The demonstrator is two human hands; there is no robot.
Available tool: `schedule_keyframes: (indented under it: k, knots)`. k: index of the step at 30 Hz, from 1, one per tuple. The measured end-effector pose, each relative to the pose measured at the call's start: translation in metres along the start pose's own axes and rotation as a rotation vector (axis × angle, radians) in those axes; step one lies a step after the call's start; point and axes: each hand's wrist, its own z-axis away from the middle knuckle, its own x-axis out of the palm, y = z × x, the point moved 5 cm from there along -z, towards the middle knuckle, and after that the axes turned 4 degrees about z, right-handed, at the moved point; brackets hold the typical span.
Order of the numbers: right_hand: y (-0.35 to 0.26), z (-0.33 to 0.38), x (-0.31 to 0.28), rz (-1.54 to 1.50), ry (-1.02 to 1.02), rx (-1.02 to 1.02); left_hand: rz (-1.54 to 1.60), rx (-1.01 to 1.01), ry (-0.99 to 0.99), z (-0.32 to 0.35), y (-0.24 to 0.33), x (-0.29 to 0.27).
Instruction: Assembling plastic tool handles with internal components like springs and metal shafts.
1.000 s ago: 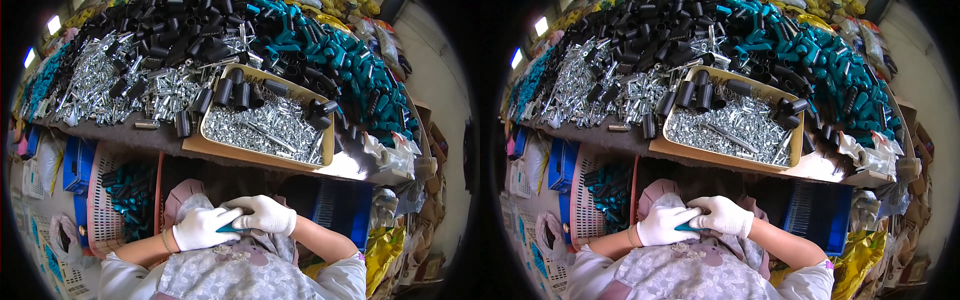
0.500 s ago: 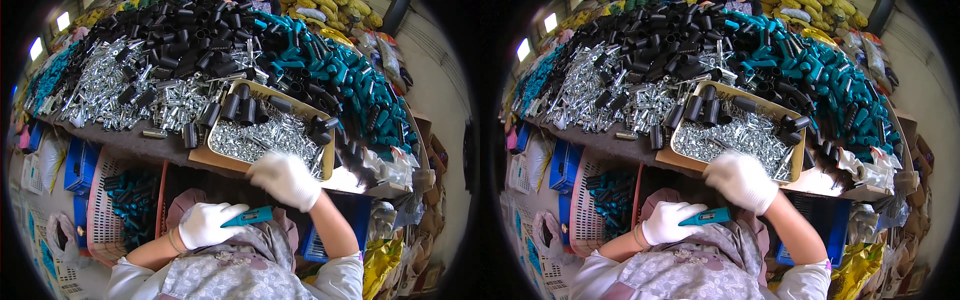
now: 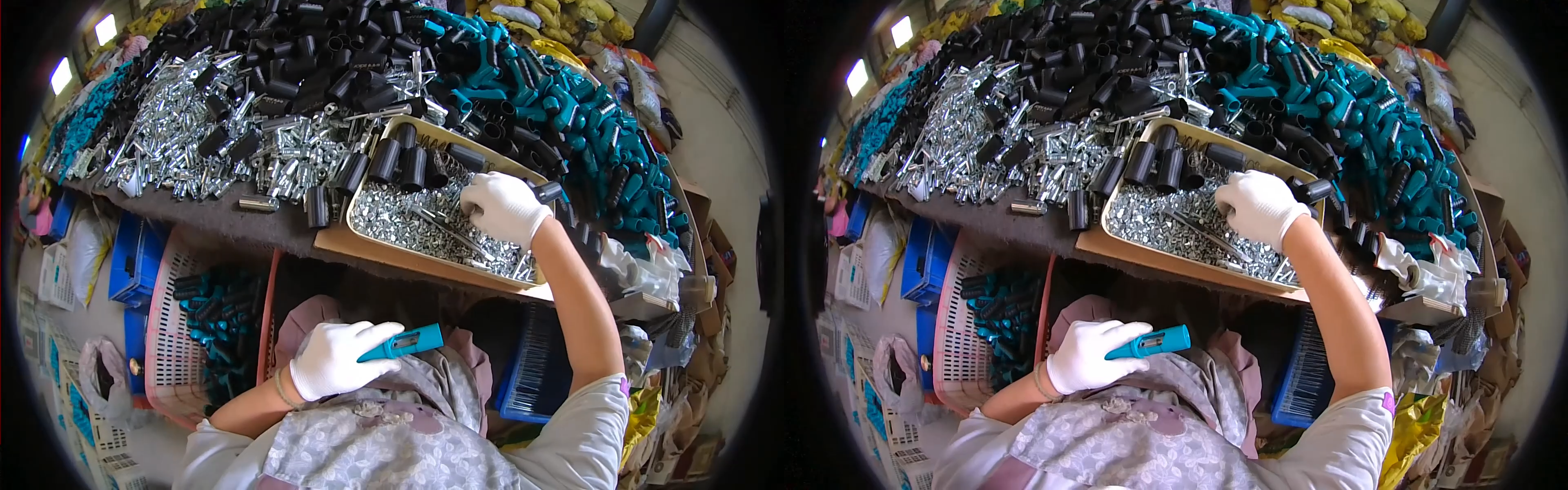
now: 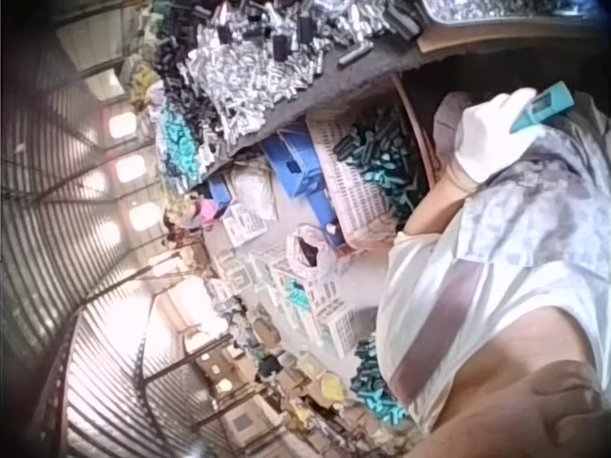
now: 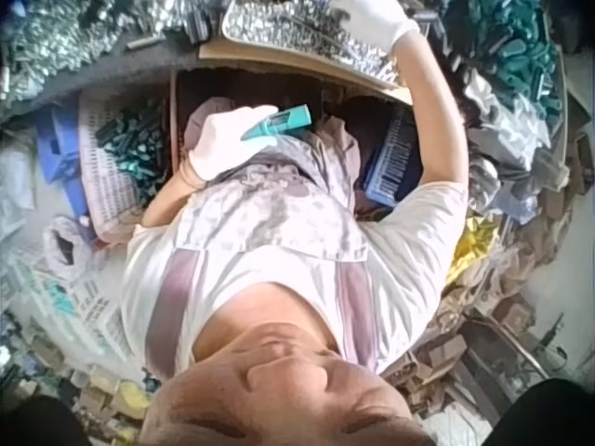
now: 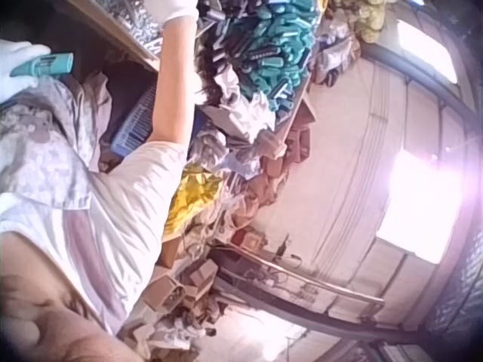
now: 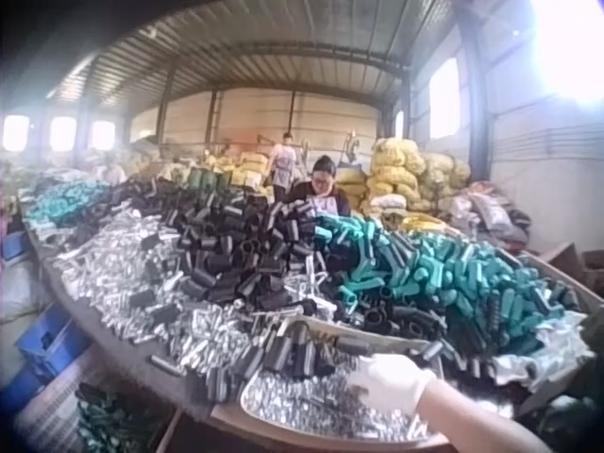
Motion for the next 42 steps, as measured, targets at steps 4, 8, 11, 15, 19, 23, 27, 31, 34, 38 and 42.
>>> schedule_keyframes:
  k: [4, 8, 11, 15, 19, 23, 27, 31, 34, 38, 42]
  knots:
    - [0.001, 0.007, -0.005, -0.038, 0.043, -0.041, 0.006, -0.027, -0.013, 0.001, 0.0, -0.001]
    - [0.002, 0.006, 0.0, -0.05, 0.015, -0.017, 0.007, 0.021, -0.01, -0.002, 0.001, 0.0]
    - [-0.007, 0.007, -0.003, 0.004, 0.09, -0.053, 0.003, 0.015, -0.018, -0.002, 0.0, 0.0]
    - [-0.012, 0.029, -0.019, -0.207, 0.297, 0.129, -0.021, -0.007, -0.001, 0.004, -0.004, -0.003]
    - [-0.096, 0.048, -0.018, -0.55, 0.15, -0.11, -0.143, -0.061, -0.094, 0.009, -0.01, -0.01]
    - [-0.154, 0.063, 0.012, -0.592, 0.167, -0.335, -0.188, -0.047, -0.127, 0.001, -0.006, -0.008]
    - [-0.169, 0.066, 0.017, -0.358, 0.198, -0.399, -0.18, -0.053, -0.113, 0.003, -0.006, -0.006]
    - [-0.199, 0.072, 0.015, -0.063, -0.055, -0.257, -0.143, -0.085, -0.135, 0.011, -0.012, 0.005]
    - [-0.198, 0.066, 0.012, -0.221, -0.164, -0.253, -0.15, -0.078, -0.149, 0.014, -0.014, 0.008]
    - [-0.154, 0.049, 0.028, -0.748, -0.332, -0.137, -0.203, -0.056, -0.143, 0.012, -0.004, 0.0]
    - [-0.146, 0.063, 0.085, -1.233, -0.922, 0.02, -0.212, 0.031, -0.193, 0.008, 0.011, -0.005]
